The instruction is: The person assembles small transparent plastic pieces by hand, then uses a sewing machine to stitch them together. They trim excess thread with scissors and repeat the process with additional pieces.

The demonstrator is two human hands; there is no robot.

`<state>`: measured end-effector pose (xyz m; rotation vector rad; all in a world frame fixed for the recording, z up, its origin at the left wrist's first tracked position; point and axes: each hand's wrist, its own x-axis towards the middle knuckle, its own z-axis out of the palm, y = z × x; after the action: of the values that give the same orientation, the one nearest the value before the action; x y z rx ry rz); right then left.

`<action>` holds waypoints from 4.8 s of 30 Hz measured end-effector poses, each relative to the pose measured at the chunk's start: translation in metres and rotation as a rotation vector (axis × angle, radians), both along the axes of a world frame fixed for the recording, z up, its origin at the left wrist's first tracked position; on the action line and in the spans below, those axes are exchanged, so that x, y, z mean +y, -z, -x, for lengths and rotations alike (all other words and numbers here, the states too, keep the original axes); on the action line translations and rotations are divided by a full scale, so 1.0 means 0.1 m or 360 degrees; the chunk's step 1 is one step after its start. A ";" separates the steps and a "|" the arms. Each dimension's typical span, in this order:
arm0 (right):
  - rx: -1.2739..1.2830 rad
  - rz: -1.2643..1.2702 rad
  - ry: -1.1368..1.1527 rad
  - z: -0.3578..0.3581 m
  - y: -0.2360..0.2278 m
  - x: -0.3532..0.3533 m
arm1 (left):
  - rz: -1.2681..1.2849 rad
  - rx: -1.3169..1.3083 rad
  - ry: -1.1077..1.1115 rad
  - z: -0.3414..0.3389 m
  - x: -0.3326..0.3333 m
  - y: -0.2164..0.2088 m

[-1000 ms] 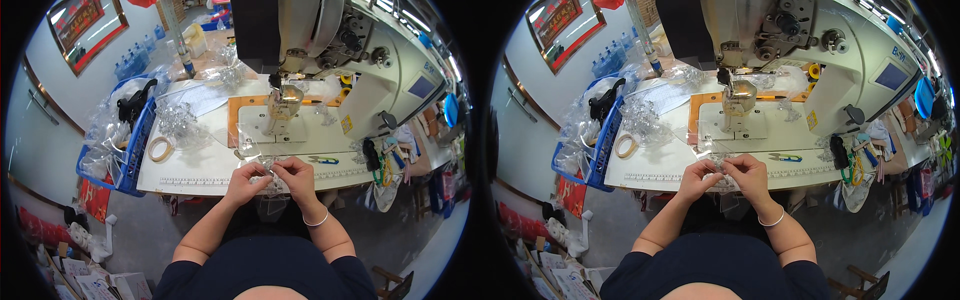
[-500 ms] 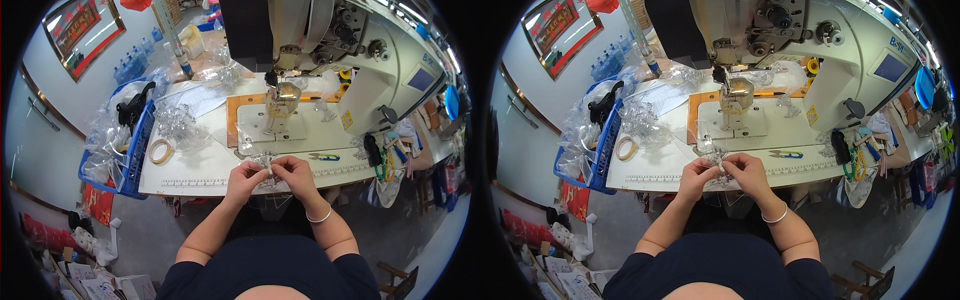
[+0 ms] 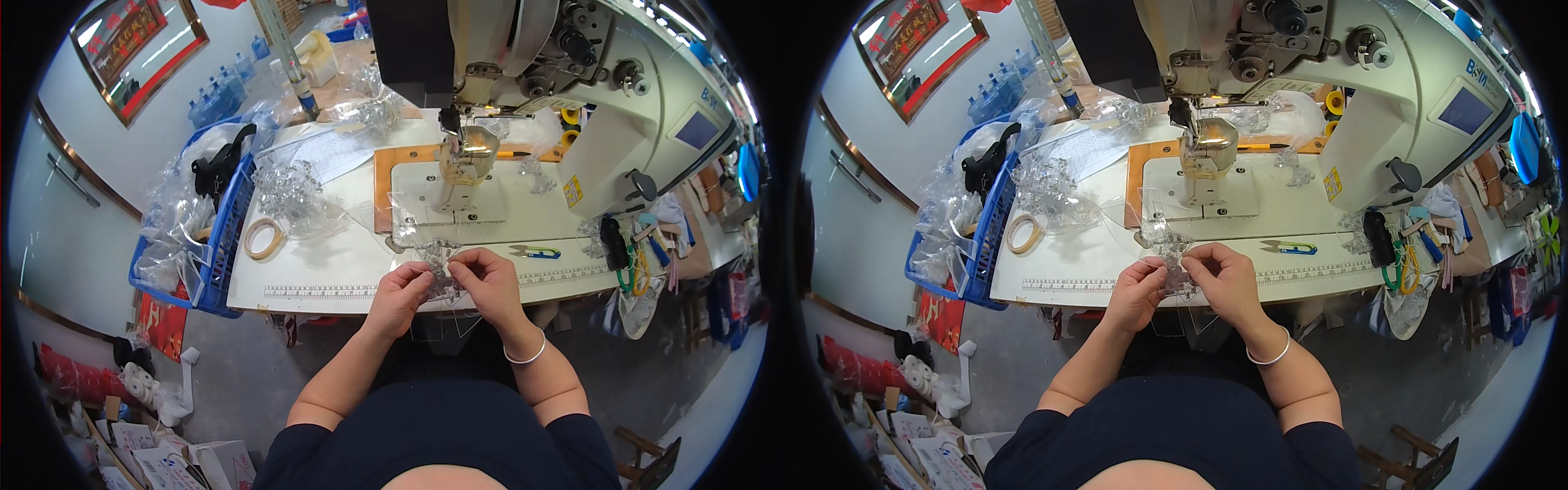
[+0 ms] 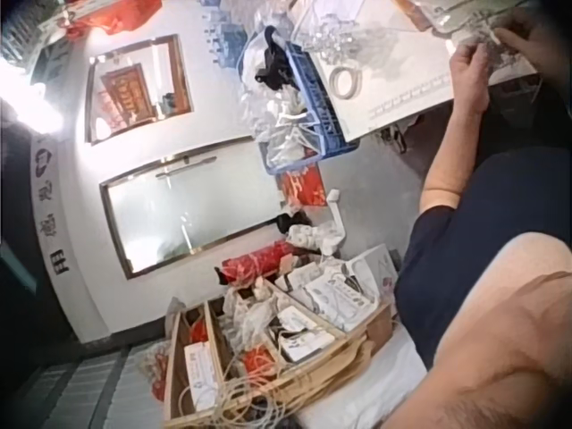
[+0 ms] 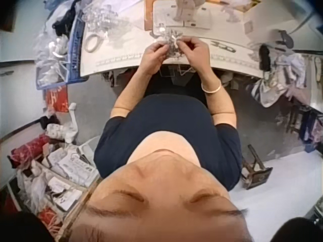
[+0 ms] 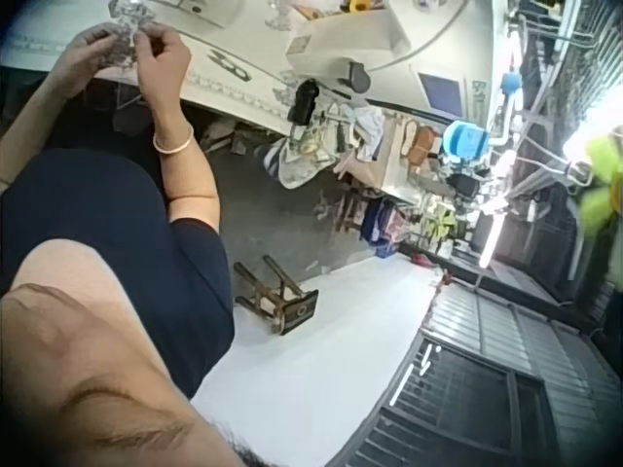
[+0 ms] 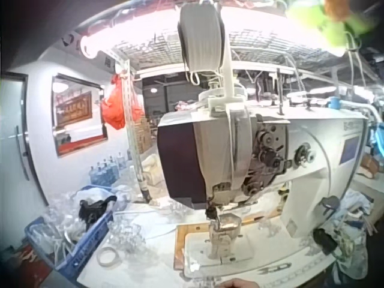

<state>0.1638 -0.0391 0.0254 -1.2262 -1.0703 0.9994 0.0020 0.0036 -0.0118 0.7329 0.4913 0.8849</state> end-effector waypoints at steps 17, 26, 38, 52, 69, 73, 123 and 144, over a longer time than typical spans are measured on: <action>-0.0111 -0.0024 0.0064 0.03 -0.01 -0.02 | 0.0018 0.0109 -0.0136 -0.06 -0.02 0.03; -0.0052 -0.0173 0.0175 0.05 -0.01 -0.04 | -0.0016 0.0124 -0.0070 -0.04 -0.02 -0.02; -0.0214 -0.0130 0.0106 0.02 -0.03 -0.01 | -0.0051 0.0140 -0.0059 -0.04 -0.04 -0.01; -0.0149 -0.0149 0.0131 0.05 -0.02 -0.02 | 0.0080 0.0200 -0.0199 -0.12 -0.07 -0.15; -0.0477 -0.0354 0.0284 0.09 0.03 -0.02 | -0.0066 0.0198 -0.0192 -0.08 -0.08 0.01; -0.0795 -0.0604 0.0371 0.12 0.00 -0.03 | -0.0076 0.0196 -0.0194 -0.08 -0.07 0.06; -0.0014 -0.0021 0.0008 0.00 0.04 -0.11 | -0.0249 0.0356 -0.0179 -0.10 -0.08 -0.08; 0.0211 -0.0021 -0.0114 -0.04 0.12 0.09 | -0.0416 0.0574 -0.0208 -0.10 -0.04 -0.01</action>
<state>0.1674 -0.0300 0.0133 -1.1016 -1.0212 1.1112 0.0122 -0.0001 -0.0105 1.1192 0.7582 0.9533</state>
